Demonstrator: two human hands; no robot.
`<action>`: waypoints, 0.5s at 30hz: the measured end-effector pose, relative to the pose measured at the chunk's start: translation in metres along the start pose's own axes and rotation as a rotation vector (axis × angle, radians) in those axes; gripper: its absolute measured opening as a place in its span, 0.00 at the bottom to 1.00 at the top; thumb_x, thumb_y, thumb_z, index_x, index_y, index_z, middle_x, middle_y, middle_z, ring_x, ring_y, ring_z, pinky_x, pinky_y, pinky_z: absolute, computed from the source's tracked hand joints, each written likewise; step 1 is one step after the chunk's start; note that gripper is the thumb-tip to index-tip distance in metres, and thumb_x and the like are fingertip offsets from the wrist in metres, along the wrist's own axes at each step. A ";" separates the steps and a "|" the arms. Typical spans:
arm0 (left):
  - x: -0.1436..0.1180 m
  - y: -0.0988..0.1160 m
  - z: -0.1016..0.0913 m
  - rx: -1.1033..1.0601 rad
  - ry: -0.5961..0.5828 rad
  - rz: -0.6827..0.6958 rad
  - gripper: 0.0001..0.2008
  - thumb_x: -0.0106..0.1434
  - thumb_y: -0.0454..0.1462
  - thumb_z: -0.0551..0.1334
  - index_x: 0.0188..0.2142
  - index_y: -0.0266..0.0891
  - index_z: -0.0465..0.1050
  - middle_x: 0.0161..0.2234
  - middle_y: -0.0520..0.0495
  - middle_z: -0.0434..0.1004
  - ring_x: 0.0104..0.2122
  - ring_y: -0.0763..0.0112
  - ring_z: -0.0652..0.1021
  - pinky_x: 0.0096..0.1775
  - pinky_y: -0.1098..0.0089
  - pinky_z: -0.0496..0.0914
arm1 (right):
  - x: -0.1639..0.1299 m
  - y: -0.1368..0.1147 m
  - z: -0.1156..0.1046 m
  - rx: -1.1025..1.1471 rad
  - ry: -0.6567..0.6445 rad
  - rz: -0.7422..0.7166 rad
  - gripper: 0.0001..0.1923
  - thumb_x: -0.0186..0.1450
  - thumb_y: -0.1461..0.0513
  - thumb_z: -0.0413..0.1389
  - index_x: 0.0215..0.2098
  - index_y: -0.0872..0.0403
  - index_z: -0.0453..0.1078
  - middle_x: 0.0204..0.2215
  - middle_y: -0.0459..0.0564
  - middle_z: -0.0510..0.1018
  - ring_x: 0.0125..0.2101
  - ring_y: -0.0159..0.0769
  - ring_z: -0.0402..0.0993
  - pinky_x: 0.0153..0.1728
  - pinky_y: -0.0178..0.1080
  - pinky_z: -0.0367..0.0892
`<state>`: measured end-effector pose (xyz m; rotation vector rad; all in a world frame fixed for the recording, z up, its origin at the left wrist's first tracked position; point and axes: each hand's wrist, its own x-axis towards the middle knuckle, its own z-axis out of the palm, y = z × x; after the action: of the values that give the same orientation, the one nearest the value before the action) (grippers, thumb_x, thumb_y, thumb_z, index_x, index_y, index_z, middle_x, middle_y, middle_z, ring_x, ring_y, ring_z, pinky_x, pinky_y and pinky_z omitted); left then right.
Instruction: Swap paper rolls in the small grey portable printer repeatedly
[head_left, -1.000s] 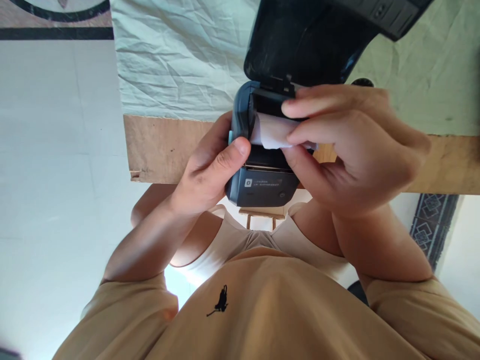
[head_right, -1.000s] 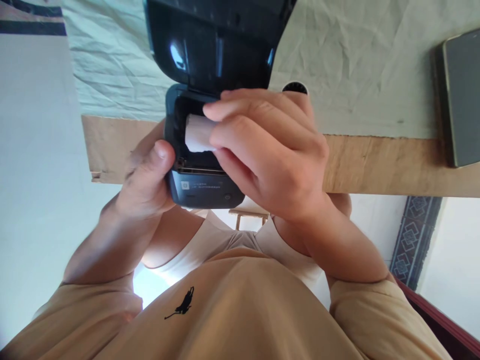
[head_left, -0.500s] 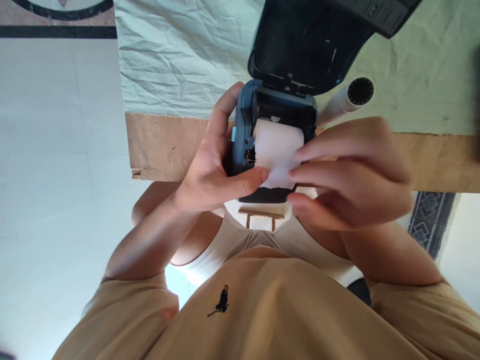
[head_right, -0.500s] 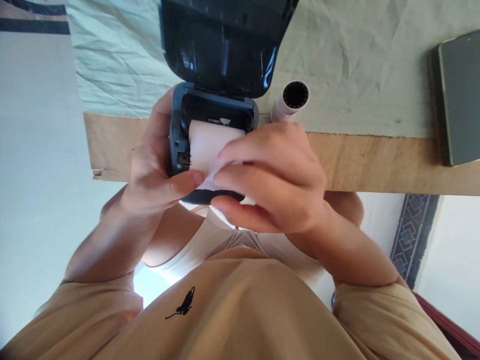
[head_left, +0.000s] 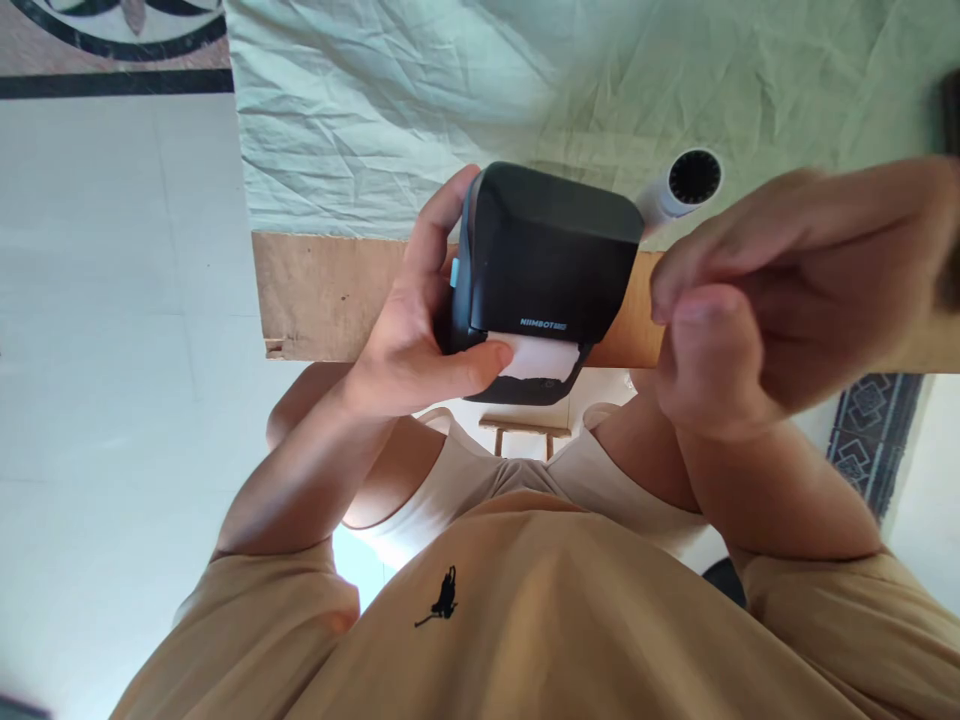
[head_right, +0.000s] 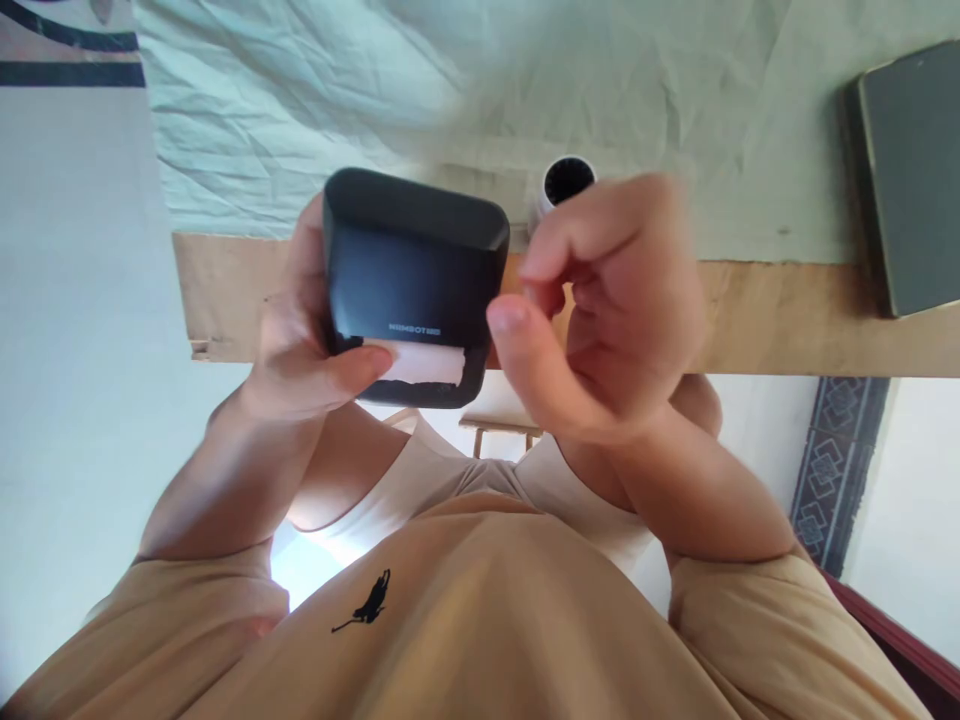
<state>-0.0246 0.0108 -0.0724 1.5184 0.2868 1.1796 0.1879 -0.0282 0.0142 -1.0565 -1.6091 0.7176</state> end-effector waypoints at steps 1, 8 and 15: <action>0.002 0.003 0.000 -0.001 -0.025 0.013 0.56 0.48 0.43 0.75 0.71 0.49 0.48 0.45 0.49 0.76 0.34 0.68 0.82 0.35 0.65 0.77 | 0.000 0.000 0.002 -0.017 -0.007 -0.036 0.18 0.68 0.51 0.56 0.26 0.52 0.60 0.23 0.43 0.64 0.23 0.24 0.59 0.24 0.37 0.54; 0.001 0.013 0.007 -0.028 0.084 0.040 0.39 0.59 0.48 0.71 0.66 0.44 0.61 0.48 0.44 0.75 0.45 0.60 0.81 0.41 0.62 0.78 | -0.001 -0.007 0.007 -0.077 -0.158 0.123 0.31 0.66 0.56 0.63 0.13 0.60 0.55 0.10 0.38 0.55 0.16 0.14 0.48 0.17 0.26 0.40; -0.001 0.030 0.019 -0.039 0.307 -0.233 0.22 0.63 0.43 0.68 0.54 0.39 0.71 0.38 0.46 0.75 0.36 0.69 0.76 0.34 0.69 0.69 | 0.002 0.000 0.008 -0.078 -0.219 0.287 0.33 0.64 0.51 0.64 0.12 0.58 0.56 0.10 0.40 0.60 0.14 0.17 0.54 0.15 0.29 0.43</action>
<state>-0.0229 -0.0112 -0.0446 1.2298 0.6262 1.2202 0.1800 -0.0262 0.0124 -1.3197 -1.6986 0.9971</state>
